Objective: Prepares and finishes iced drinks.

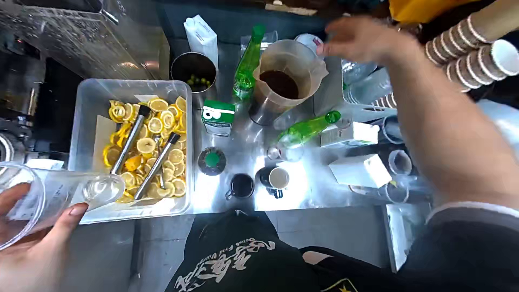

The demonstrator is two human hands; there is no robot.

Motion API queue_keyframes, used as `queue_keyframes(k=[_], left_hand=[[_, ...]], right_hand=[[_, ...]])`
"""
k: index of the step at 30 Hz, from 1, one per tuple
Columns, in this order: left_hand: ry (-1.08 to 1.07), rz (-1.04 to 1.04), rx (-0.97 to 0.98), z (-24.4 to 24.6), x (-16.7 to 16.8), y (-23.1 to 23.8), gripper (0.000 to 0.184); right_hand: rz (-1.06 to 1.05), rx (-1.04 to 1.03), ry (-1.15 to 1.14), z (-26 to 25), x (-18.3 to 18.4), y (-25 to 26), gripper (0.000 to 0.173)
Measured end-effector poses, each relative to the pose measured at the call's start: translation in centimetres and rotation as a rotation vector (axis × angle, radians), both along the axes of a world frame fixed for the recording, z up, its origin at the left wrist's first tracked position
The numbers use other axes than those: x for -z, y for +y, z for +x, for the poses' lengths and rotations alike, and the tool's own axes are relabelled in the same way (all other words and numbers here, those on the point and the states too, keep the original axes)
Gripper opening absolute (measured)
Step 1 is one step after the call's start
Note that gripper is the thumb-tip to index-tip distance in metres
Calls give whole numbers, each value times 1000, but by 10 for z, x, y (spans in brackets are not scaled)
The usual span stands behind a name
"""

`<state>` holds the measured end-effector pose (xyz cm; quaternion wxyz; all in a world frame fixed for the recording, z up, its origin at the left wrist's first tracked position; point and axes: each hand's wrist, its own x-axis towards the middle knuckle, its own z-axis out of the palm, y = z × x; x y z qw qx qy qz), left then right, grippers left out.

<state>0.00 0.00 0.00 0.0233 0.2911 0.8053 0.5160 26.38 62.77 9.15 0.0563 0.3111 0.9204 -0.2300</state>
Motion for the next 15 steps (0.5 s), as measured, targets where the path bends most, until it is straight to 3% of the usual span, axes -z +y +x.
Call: queue_keyframes(k=[3, 6, 9, 12, 15], left_hand=[[33, 42, 3, 30, -22, 28, 77], [67, 98, 44, 55, -42, 53, 86], [131, 157, 118, 71, -60, 85, 84], [131, 154, 179, 85, -76, 128, 81], [171, 75, 169, 85, -70, 157, 80]], right_hand=[[-152, 65, -65, 12, 54, 25, 73], [-141, 24, -99, -4, 81, 36, 54], [-163, 79, -47, -13, 89, 40, 36], [-226, 149, 74, -12, 96, 35, 34], [-210, 125, 137, -16, 93, 27, 33]])
